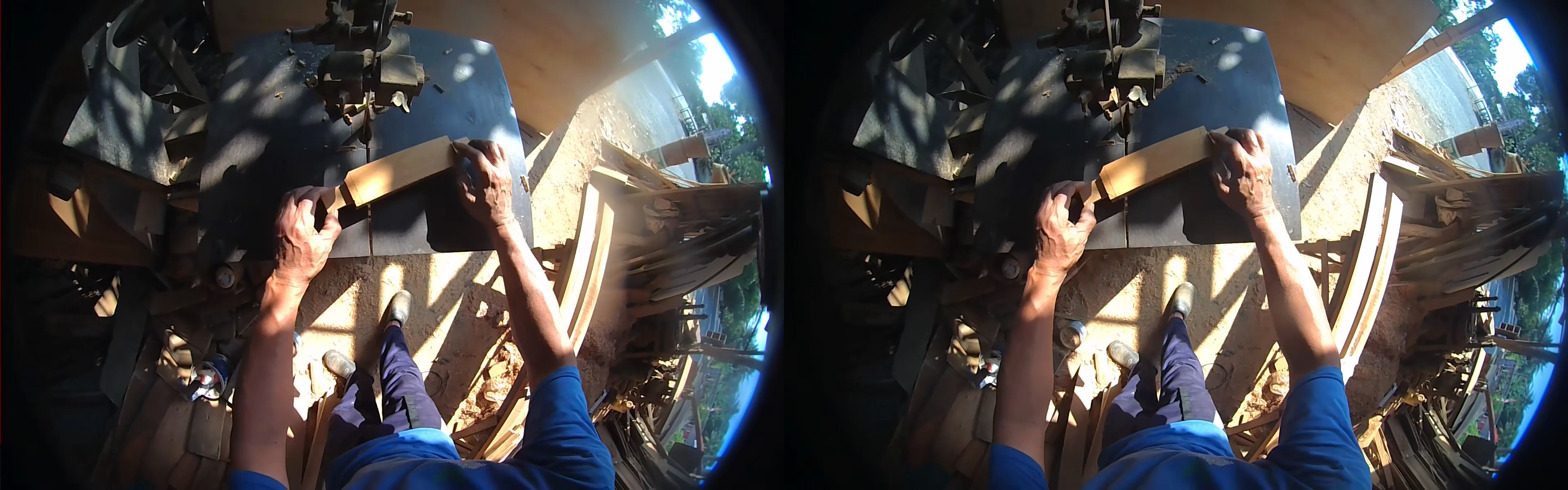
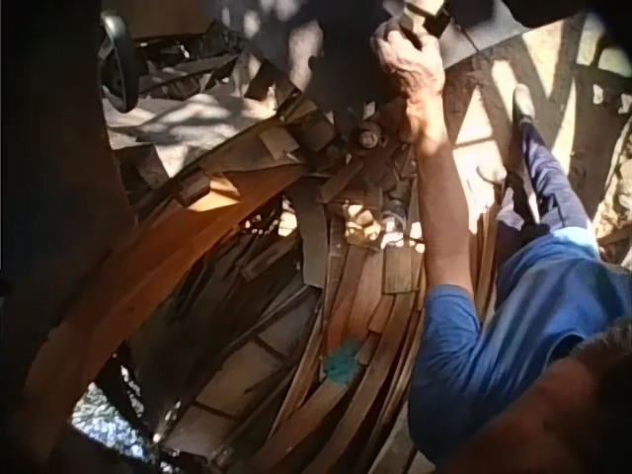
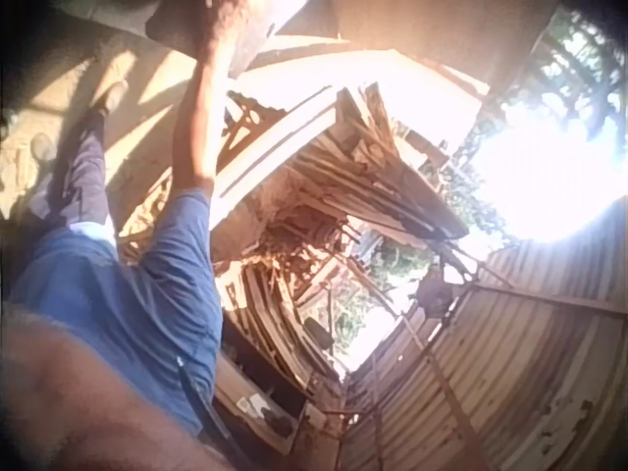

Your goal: The person saws a piece of wood using a band saw, guiding the wood through the blade by hand and turning it to cut along marked lines.

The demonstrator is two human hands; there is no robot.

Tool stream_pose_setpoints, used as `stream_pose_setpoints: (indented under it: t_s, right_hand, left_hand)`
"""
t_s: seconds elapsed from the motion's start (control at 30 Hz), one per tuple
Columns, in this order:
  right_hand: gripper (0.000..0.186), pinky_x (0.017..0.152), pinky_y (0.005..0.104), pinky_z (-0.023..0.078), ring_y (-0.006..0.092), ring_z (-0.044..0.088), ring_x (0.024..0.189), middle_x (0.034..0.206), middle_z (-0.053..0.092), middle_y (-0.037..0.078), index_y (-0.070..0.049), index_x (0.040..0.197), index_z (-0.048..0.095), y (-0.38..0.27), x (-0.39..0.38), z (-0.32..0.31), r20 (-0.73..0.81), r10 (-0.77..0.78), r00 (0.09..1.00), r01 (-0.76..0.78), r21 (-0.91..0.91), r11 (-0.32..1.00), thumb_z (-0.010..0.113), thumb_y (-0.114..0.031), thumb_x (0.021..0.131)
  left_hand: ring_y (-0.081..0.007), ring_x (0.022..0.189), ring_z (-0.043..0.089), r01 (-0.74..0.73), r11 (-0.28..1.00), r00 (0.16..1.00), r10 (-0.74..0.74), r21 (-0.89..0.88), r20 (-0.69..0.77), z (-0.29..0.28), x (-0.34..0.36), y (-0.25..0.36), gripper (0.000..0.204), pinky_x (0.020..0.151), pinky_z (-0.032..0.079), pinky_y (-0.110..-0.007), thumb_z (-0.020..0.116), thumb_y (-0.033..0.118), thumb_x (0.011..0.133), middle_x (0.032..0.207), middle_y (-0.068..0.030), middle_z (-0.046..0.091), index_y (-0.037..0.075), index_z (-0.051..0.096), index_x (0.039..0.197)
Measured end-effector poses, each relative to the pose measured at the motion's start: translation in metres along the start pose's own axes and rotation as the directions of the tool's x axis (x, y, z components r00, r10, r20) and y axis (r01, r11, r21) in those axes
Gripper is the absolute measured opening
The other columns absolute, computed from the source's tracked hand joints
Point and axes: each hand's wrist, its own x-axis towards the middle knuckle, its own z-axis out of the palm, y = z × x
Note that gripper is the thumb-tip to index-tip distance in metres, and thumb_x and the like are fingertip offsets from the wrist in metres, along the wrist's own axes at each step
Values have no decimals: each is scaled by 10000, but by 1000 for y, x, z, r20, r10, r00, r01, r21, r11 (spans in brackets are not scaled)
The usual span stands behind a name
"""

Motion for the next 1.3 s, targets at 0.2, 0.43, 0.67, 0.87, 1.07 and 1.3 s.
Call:
stream_pose_setpoints:
  t_s: [0.2, 0.43, 0.67, 0.87, 1.07, 1.3]
  right_hand:
    - [257, 936, 417, 547, 330, 644, 1118, 1198, 673, 123, -101, 1107, 713, -66, -41, 1, 125, -110, 986, 93, 138, 986, 737, -43, 858]
    - [359, 832, 374, 577, 283, 689, 977, 1086, 714, 92, -78, 1087, 704, -142, -46, 47, 34, -27, 999, 18, 243, 970, 862, -96, 765]
    - [348, 809, 387, 600, 303, 708, 932, 1053, 707, 125, -58, 1108, 678, -144, -37, 66, -56, 47, 997, -29, 278, 960, 839, -134, 809]
    - [361, 730, 378, 601, 305, 720, 850, 976, 710, 124, -58, 1102, 656, -141, -17, 74, -121, 124, 985, -95, 222, 970, 849, -138, 808]
    - [378, 742, 342, 583, 268, 739, 823, 967, 736, 122, -62, 1114, 698, -141, -10, 86, -166, 225, 960, -195, 182, 964, 876, -160, 795]
    - [373, 729, 373, 584, 318, 725, 839, 952, 708, 140, -58, 1116, 658, -134, -2, 91, -218, 214, 952, -173, 191, 966, 855, -130, 808]
  left_hand:
    - [-380, 1173, 636, 160, 987, 983, -160, 7, 85, -58, 9, -45, 385, 986, 530, -422, 586, 41, 969, 1266, -215, 656, -14, 604, 1350]
    - [-432, 1398, 461, 308, 927, 949, -314, 215, -6, -20, 56, -75, 534, 1151, 389, -476, 570, 435, 1035, 1531, -258, 445, 62, 568, 1418]
    - [-439, 1357, 487, 233, 939, 969, -202, 253, -144, 11, 83, -97, 522, 1111, 416, -495, 596, 439, 1002, 1463, -278, 486, 61, 587, 1362]
    - [-427, 1332, 532, 220, 947, 974, -202, 236, -99, 13, 110, -104, 549, 1074, 472, -481, 563, 510, 1016, 1506, -239, 482, 119, 562, 1401]
    - [-433, 1392, 482, 270, 950, 961, -277, 159, 23, 14, 125, -113, 631, 1106, 455, -490, 540, 599, 1001, 1558, -234, 437, 152, 539, 1446]
    - [-421, 1458, 408, 261, 943, 958, -280, 207, 66, 21, 132, -120, 730, 1163, 393, -502, 501, 665, 988, 1633, -223, 330, 181, 454, 1532]
